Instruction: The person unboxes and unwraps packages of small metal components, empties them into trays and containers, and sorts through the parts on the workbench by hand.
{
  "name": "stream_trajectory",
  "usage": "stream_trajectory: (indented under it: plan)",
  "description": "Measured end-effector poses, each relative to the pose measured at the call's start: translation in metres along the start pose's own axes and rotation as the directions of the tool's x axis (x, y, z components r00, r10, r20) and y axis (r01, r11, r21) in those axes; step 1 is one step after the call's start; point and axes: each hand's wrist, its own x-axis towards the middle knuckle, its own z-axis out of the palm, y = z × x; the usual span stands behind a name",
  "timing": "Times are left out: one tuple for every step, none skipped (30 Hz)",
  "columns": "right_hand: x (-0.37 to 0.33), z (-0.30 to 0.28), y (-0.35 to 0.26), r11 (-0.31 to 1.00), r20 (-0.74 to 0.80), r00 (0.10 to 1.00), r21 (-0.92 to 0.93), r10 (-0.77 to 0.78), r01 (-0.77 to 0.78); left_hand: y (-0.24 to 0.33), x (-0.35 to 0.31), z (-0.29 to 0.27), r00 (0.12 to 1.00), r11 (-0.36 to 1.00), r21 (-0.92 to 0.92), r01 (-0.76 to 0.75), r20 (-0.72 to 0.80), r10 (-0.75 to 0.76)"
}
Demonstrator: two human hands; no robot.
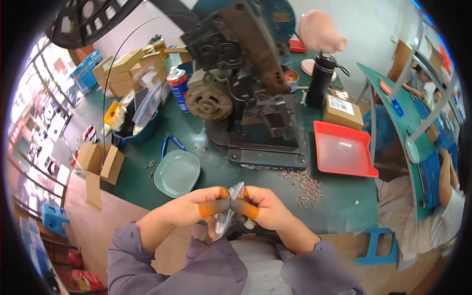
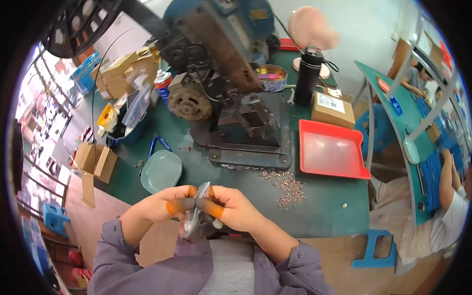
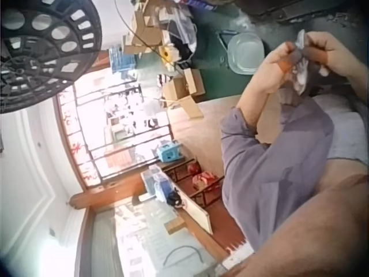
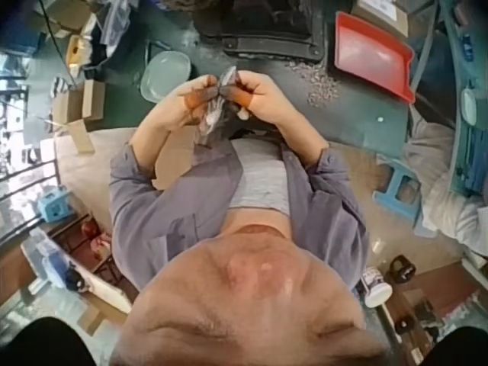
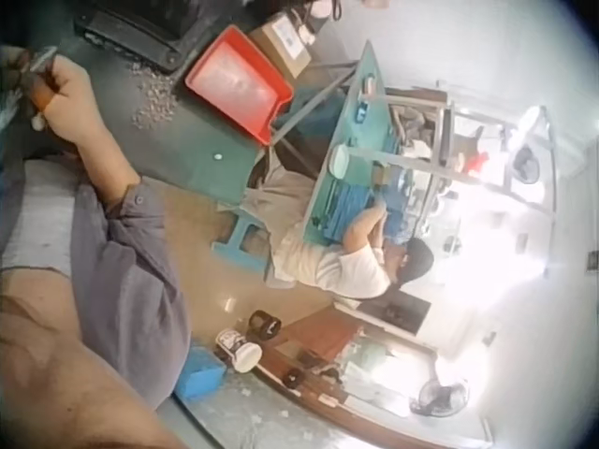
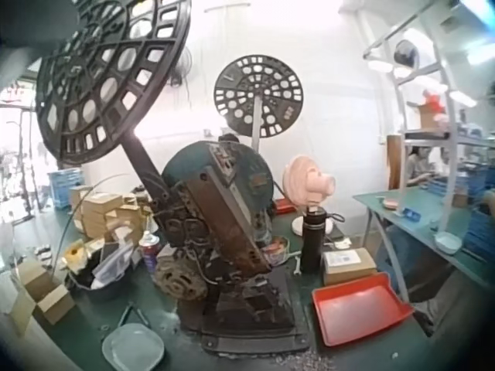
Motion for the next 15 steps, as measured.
stream_trajectory:
  plan:
    - [0.001, 0.000, 0.000, 0.995, 0.040, 0.998, -0.088, -0.043, 0.047, 0.003, -0.002, -0.001, 0.999, 0.970, 0.241, 0.028, 0.032, -0.037]
    - [0.001, 0.001, -0.002, 0.998, 0.034, 0.999, -0.048, 0.029, -0.027, 0.005, -0.003, -0.004, 0.995, 0.959, 0.282, 0.008, 0.094, -0.036]
    - [0.002, 0.004, -0.004, 0.998, 0.051, 0.998, -0.056, 0.045, -0.042, 0.002, -0.006, -0.005, 0.996, 0.964, 0.267, -0.004, 0.083, -0.019]
    - [0.003, 0.008, -0.006, 0.998, 0.042, 0.997, -0.004, 0.066, -0.066, -0.002, -0.006, -0.008, 0.993, 0.942, 0.317, -0.107, 0.084, 0.085]
    - [0.004, 0.010, -0.006, 0.995, 0.033, 0.996, 0.048, 0.088, -0.089, -0.007, -0.007, -0.011, 0.978, 0.907, 0.367, -0.206, 0.088, 0.187]
    - [0.004, 0.008, -0.007, 0.994, 0.048, 0.994, 0.039, 0.101, -0.102, -0.013, -0.006, -0.015, 0.939, 0.865, 0.372, -0.336, 0.064, 0.337]
    - [0.002, 0.001, -0.005, 0.996, 0.043, 0.997, 0.051, 0.067, -0.070, -0.017, -0.007, -0.016, 0.872, 0.864, 0.317, -0.392, -0.172, 0.459]
    - [0.000, -0.005, -0.005, 0.997, 0.038, 0.999, 0.063, 0.034, -0.037, -0.019, -0.008, -0.022, 0.885, 0.903, 0.093, -0.421, -0.175, 0.431]
    - [-0.002, -0.011, -0.005, 0.997, 0.055, 0.997, 0.058, 0.048, -0.052, -0.020, -0.010, -0.030, 0.898, 0.893, -0.133, -0.430, -0.170, 0.407]
    - [-0.006, -0.015, -0.004, 0.999, 0.018, 0.999, 0.006, 0.037, -0.037, -0.020, -0.016, -0.028, 0.911, 0.919, 0.015, -0.395, -0.125, 0.393]
    - [-0.009, -0.017, -0.002, 0.999, -0.018, 1.000, -0.047, 0.023, -0.024, -0.021, -0.015, -0.028, 0.904, 0.908, 0.091, -0.410, -0.092, 0.417]
    - [-0.014, -0.020, 0.004, 0.998, -0.004, 0.999, -0.051, 0.041, -0.041, -0.019, -0.016, -0.020, 0.884, 0.886, 0.109, -0.451, -0.080, 0.460]
    - [-0.015, -0.026, 0.014, 0.997, -0.069, 0.995, -0.038, -0.071, 0.069, -0.014, -0.015, -0.014, 0.861, 0.860, 0.131, -0.494, -0.066, 0.504]
    - [-0.017, -0.028, 0.021, 0.983, -0.134, 0.974, -0.032, -0.182, 0.179, -0.007, -0.016, -0.009, 0.853, 0.855, 0.124, -0.504, -0.083, 0.516]
    - [-0.013, -0.026, 0.023, 0.986, -0.111, 0.979, -0.034, -0.169, 0.166, 0.002, -0.016, -0.005, 0.843, 0.836, -0.114, -0.537, -0.055, 0.534]
